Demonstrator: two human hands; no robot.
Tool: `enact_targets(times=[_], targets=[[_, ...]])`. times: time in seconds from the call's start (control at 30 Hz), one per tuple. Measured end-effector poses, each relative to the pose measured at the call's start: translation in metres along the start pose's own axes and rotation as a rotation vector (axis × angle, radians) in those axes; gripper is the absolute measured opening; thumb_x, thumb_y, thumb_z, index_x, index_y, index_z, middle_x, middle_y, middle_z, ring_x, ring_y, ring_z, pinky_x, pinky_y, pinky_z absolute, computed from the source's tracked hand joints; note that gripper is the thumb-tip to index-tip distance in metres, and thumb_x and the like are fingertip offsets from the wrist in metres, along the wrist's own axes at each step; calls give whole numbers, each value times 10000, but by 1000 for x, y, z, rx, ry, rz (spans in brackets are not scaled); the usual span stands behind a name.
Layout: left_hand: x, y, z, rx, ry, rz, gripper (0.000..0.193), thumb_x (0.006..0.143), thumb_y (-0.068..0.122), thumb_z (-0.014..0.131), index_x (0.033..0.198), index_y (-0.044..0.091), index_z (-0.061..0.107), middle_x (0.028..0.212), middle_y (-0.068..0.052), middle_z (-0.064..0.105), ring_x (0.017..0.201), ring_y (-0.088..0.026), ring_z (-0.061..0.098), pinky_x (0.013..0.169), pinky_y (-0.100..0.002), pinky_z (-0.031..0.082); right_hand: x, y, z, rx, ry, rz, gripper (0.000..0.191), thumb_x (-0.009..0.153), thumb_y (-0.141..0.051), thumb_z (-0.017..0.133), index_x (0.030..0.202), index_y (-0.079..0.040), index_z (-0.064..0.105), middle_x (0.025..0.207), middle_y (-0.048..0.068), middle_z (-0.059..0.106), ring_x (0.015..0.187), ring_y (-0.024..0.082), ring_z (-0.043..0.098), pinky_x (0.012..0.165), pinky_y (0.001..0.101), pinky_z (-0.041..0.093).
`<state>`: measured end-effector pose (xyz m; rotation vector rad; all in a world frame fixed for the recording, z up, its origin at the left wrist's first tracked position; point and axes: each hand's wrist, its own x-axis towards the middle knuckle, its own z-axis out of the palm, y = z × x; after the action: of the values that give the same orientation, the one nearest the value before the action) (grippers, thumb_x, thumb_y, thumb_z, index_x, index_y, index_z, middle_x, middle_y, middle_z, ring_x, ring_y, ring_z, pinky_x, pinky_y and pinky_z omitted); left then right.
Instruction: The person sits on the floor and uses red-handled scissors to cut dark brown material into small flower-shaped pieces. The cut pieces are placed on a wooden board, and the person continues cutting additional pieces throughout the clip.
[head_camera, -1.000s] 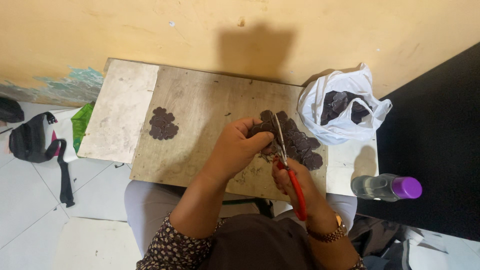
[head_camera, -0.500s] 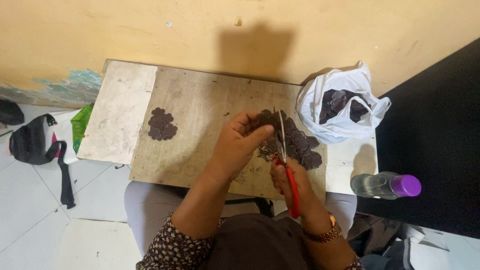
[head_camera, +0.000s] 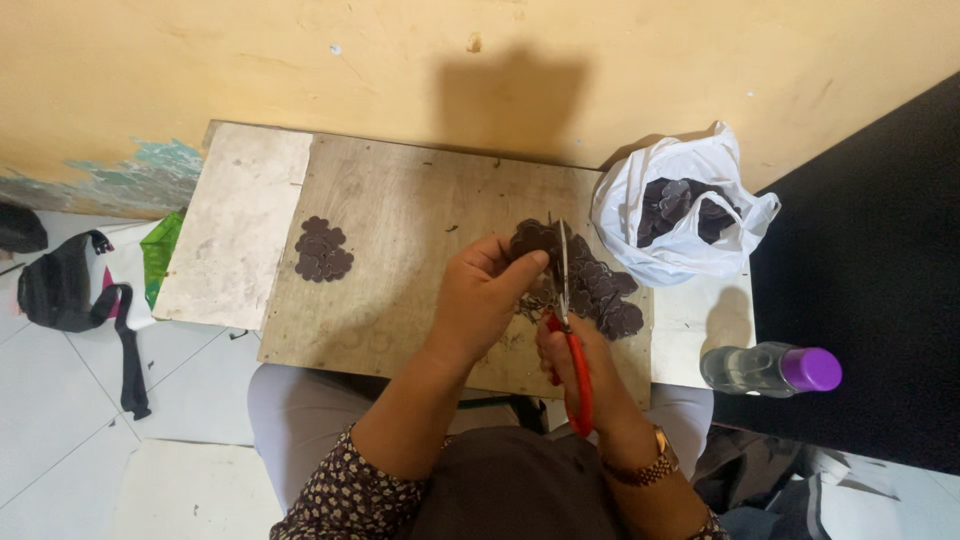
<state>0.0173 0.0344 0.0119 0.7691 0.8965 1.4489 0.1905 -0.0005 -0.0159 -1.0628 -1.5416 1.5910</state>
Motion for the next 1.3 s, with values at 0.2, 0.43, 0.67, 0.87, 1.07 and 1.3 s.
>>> enact_targets(times=[0.2,0.43,0.67,0.87,1.07,1.3], targets=[[-6,7,6,111,12,29,109,950,85,716,992,-15,708,882,-59,730,761,-81,652,683,-234,540,3,0,-5,25,-54,-60,515,1003,-601,491,1010,-89,536,792,-27,466,671,88,446,589,259,410],[-9,10,6,108,10,37,111,949,97,714,974,-11,703,887,-54,739,771,-70,663,693,-220,550,2,2,-6,97,-52,-2,512,997,-597,516,985,-86,525,781,-32,462,658,76,420,568,240,379],[-8,4,4,74,19,26,108,945,91,715,967,-14,710,861,-50,733,738,-69,650,658,-215,536,2,-1,-6,39,-35,-5,507,997,-588,501,960,-84,543,743,-40,477,621,63,429,538,230,382],[-6,5,-1,67,11,10,95,947,89,712,970,-3,712,849,-34,725,721,-55,627,633,-204,505,2,-1,-9,43,-41,30,447,1012,-526,519,964,-83,549,725,-44,468,598,54,408,521,229,367],[-5,5,-5,115,-4,-15,95,949,98,708,950,3,708,837,-31,724,712,-52,625,626,-204,508,2,4,-10,29,-57,8,420,1034,-493,524,935,-85,542,706,-51,464,578,55,404,505,228,364],[-5,4,-6,112,-30,36,118,992,108,693,997,-5,722,850,-11,690,728,-42,584,642,-199,483,-1,1,-11,38,-78,18,402,1020,-482,526,942,-89,558,705,-50,465,578,59,403,508,226,362]])
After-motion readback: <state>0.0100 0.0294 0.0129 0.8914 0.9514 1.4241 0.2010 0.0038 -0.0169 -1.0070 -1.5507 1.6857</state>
